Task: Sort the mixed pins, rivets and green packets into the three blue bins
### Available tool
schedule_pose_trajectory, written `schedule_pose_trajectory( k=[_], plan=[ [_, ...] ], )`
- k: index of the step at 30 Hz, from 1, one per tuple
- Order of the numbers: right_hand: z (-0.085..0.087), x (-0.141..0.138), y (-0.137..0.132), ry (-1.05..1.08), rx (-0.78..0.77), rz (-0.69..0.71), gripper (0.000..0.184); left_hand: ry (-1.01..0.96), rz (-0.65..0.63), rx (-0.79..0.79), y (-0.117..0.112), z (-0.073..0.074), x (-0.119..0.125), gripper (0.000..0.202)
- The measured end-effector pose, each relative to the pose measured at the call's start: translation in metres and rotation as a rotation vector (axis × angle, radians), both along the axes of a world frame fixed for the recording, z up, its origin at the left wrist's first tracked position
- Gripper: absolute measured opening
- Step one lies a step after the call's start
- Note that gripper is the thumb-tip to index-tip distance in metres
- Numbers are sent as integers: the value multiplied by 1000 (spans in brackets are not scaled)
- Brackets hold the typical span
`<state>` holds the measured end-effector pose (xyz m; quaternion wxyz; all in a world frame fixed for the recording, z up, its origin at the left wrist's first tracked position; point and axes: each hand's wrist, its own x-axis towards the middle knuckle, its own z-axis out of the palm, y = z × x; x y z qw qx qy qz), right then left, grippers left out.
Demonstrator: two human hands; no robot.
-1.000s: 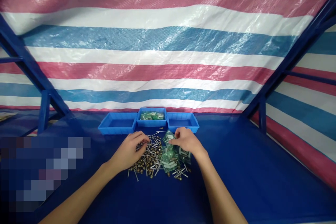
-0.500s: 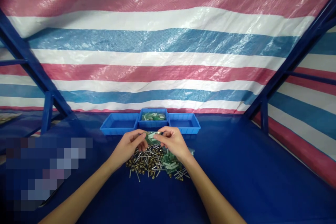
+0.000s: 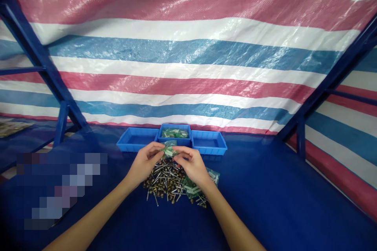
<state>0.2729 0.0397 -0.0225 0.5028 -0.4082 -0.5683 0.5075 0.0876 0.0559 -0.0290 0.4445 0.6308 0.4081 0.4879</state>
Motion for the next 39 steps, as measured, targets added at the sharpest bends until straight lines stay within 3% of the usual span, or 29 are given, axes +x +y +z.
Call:
schedule_pose_trajectory(
  k=[2, 4, 7, 9, 11, 14, 16, 19, 22, 25, 28, 30, 34, 39],
  plan=[
    [2, -2, -2, 14, 62, -85, 28, -45, 10, -26, -1, 2, 0, 23],
    [8, -4, -4, 69, 170, -258, 28, -28, 23, -23, -2, 4, 1, 25],
    [22, -2, -5, 156, 405, -552, 35, 157, 5, 77, -6, 6, 2, 14],
    [30, 1, 1, 151, 501, -647, 43, 276, -35, 168, -10, 5, 3, 8],
    [33, 5, 13, 91, 463, -612, 48, 341, -77, 244, -14, 4, 6, 10],
    [24, 10, 31, -102, 226, -354, 48, 410, -104, 325, -17, 1, 7, 12],
    [15, 13, 36, -275, 107, -218, 38, 444, -86, 363, -17, 1, 6, 13],
    [9, 23, 29, -450, 115, -217, 28, 461, -45, 400, -16, 4, 2, 14],
    [15, 42, 10, -670, 149, -275, 27, 516, -13, 434, -15, 7, -1, 14],
    [20, 73, -10, -967, 76, -241, 27, 616, -19, 466, -16, 9, -1, 14],
    [16, 101, -26, -1104, -54, -157, 39, 674, -35, 481, -17, 8, 0, 14],
    [10, 113, -31, -1147, -82, -102, 40, 685, -40, 483, -18, 7, 1, 14],
    [1, 116, -32, -1110, -102, -67, 18, 676, -61, 480, -18, 6, 2, 15],
    [6, 98, -29, -781, -33, -133, 13, 521, -113, 404, -18, 5, 5, 12]
  ],
)
